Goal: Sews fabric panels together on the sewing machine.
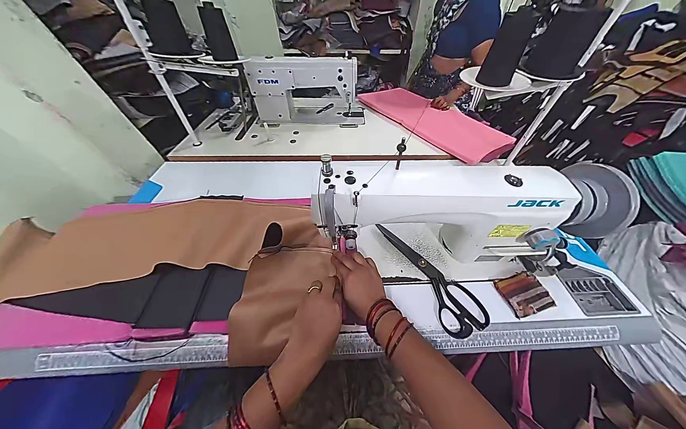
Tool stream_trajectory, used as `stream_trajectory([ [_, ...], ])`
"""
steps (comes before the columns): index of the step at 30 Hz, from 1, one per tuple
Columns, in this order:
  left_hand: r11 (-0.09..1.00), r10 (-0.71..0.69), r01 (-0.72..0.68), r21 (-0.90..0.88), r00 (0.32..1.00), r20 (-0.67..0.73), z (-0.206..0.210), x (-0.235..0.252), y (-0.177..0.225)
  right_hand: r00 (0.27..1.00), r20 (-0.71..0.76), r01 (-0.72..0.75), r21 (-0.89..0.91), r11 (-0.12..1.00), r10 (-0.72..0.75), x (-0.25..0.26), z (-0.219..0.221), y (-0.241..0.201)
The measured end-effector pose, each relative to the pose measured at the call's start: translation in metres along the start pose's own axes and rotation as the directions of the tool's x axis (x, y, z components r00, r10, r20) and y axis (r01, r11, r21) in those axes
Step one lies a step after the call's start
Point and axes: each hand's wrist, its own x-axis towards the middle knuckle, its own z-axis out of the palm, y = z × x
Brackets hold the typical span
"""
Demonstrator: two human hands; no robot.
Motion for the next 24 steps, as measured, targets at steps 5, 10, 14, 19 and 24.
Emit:
stream_trajectory([
  [5,1.0,0.009,-0.009,-0.016,1.0,0.022,-0.001,0.013,-0.006,0.997,-0.078,0.001,0.1,0.995,0.007,-0.003,0.002,0.005],
  [10,0.999,-0.001,0.006,-0.032,0.987,0.159,-0.009,0.025,-0.01,0.998,-0.055,0.009,0.035,0.999,-0.007,0.001,0.003,0.005],
  [14,0.999,-0.014,0.02,-0.025,0.978,0.207,-0.017,0.035,-0.009,0.999,-0.027,-0.021,0.026,0.999,0.021,0.005,0.002,0.006],
  [19,0.999,-0.022,0.028,-0.026,0.976,0.218,-0.022,0.043,-0.009,0.991,-0.136,-0.005,0.113,0.994,0.02,0.0,0.005,0.009],
  [24,0.996,-0.057,0.069,-0.061,0.982,0.179,-0.021,0.055,-0.01,0.994,-0.09,-0.056,0.086,0.995,0.064,0.006,0.005,0.009],
])
